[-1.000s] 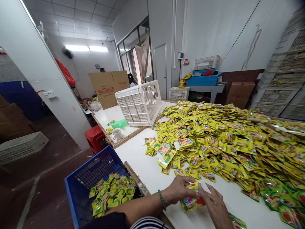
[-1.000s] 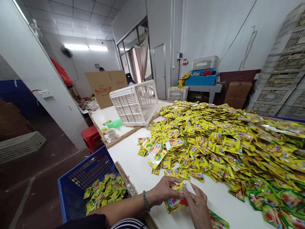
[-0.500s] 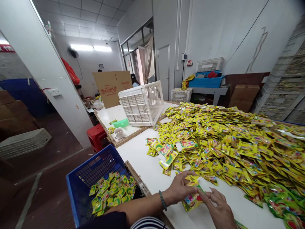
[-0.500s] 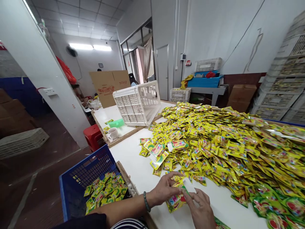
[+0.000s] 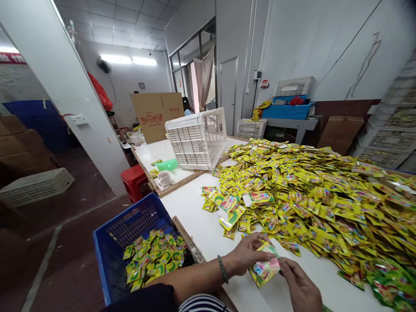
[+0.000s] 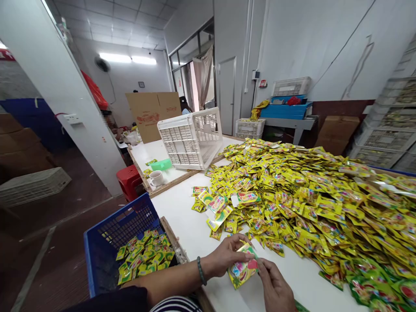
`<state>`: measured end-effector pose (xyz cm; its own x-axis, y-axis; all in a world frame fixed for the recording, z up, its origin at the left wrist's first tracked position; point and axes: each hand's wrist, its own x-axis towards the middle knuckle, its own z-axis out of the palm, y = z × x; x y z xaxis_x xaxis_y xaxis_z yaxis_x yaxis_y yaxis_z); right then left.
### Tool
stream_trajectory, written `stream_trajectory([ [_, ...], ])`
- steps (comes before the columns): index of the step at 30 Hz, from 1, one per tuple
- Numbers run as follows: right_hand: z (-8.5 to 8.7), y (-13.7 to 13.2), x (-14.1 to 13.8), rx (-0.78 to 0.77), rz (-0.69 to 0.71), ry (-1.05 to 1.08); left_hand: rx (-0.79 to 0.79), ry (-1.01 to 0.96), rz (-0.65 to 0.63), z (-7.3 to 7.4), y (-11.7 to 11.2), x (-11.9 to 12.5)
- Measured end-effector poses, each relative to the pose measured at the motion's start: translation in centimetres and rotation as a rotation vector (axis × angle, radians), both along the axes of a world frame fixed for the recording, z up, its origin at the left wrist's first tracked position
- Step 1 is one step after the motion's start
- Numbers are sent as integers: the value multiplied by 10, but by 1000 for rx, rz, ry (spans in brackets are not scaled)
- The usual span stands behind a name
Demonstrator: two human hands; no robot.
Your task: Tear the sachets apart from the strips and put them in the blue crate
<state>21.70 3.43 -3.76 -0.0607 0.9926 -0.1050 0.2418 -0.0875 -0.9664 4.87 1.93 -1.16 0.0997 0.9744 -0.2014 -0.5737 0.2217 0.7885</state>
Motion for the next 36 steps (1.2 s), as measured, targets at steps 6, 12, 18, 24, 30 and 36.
stream_trajectory([
  [6,0,0,-3,38,55,-25,-54,63,-65,-7,3,-8],
  [12,0,2,0,-24,103,-114,-12,204,-22,-13,4,-14],
  [18,19,-2,-6,-37,124,-70,17,353,-4,-7,4,-14],
  [24,41,-4,-11,-110,-2,112,45,349,-76,10,8,-15],
  [30,45,3,-5,-130,-42,217,30,298,-151,18,13,-14],
  [36,44,5,7,-69,140,141,43,286,-127,14,12,-14],
])
